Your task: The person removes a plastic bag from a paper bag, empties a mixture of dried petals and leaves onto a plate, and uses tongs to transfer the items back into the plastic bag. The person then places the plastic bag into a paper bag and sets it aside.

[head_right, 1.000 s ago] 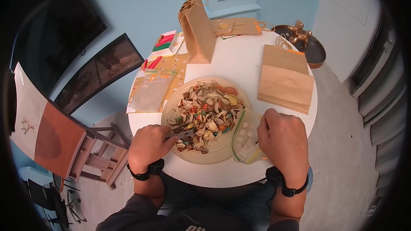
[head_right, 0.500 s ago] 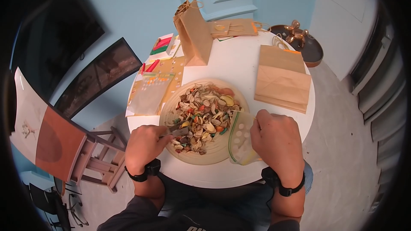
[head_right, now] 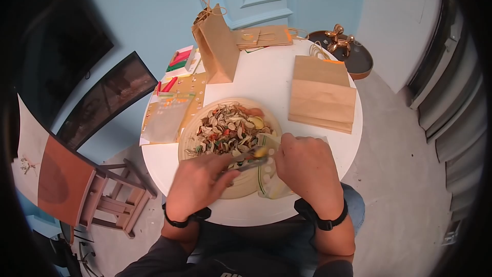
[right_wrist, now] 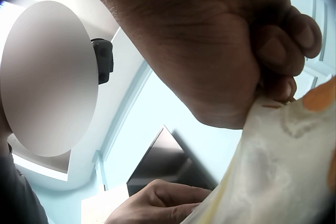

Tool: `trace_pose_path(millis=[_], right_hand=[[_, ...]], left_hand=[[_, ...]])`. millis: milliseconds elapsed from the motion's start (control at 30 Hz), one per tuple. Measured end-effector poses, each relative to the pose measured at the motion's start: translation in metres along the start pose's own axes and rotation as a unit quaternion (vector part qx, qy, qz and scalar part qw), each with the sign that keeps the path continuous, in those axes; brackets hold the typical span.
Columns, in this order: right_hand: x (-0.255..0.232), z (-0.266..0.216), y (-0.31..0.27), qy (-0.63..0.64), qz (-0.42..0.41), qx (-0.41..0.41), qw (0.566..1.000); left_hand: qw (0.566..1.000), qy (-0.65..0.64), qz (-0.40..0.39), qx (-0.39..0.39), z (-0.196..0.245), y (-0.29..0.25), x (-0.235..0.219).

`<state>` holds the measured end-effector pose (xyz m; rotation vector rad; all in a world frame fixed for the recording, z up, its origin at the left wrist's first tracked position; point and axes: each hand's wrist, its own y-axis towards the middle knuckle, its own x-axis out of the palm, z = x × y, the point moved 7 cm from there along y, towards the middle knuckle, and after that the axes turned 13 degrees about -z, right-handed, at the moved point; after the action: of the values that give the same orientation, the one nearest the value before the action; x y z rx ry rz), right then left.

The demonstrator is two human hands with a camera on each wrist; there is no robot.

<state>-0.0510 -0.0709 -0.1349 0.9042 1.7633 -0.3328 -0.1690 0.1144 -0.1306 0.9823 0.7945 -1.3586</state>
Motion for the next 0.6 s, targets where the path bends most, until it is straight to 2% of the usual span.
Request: trace_pose_path(millis=[67,167,200,400,467,600], right_hand=[[-0.001,0.001,0.0,-0.007,0.001,0.001,1.0],[-0.004,0.003,-0.001,-0.009,0.009,0.013,1.0],[-0.004,0.003,-0.002,-0.009,0.007,0.015,1.0],[-0.005,0.005,-0.006,-0.016,0.008,0.019,1.0],[-0.004,0.005,-0.006,-0.022,0.008,0.02,1.0],[-0.003,0.0,-0.006,-0.015,0.011,0.014,1.0]], left_hand=[[1.0,0.006,-0.018,0.018,0.005,0.001,0.005],[0.999,0.023,-0.027,-0.019,-0.016,-0.009,-0.007],[0.999,0.032,-0.003,-0.012,-0.023,-0.014,-0.015],[0.994,0.047,-0.061,-0.081,-0.063,-0.056,-0.044],[0.991,0.028,-0.086,-0.096,-0.072,-0.066,-0.044],[0.981,0.096,-0.107,-0.127,-0.091,-0.074,-0.036]])
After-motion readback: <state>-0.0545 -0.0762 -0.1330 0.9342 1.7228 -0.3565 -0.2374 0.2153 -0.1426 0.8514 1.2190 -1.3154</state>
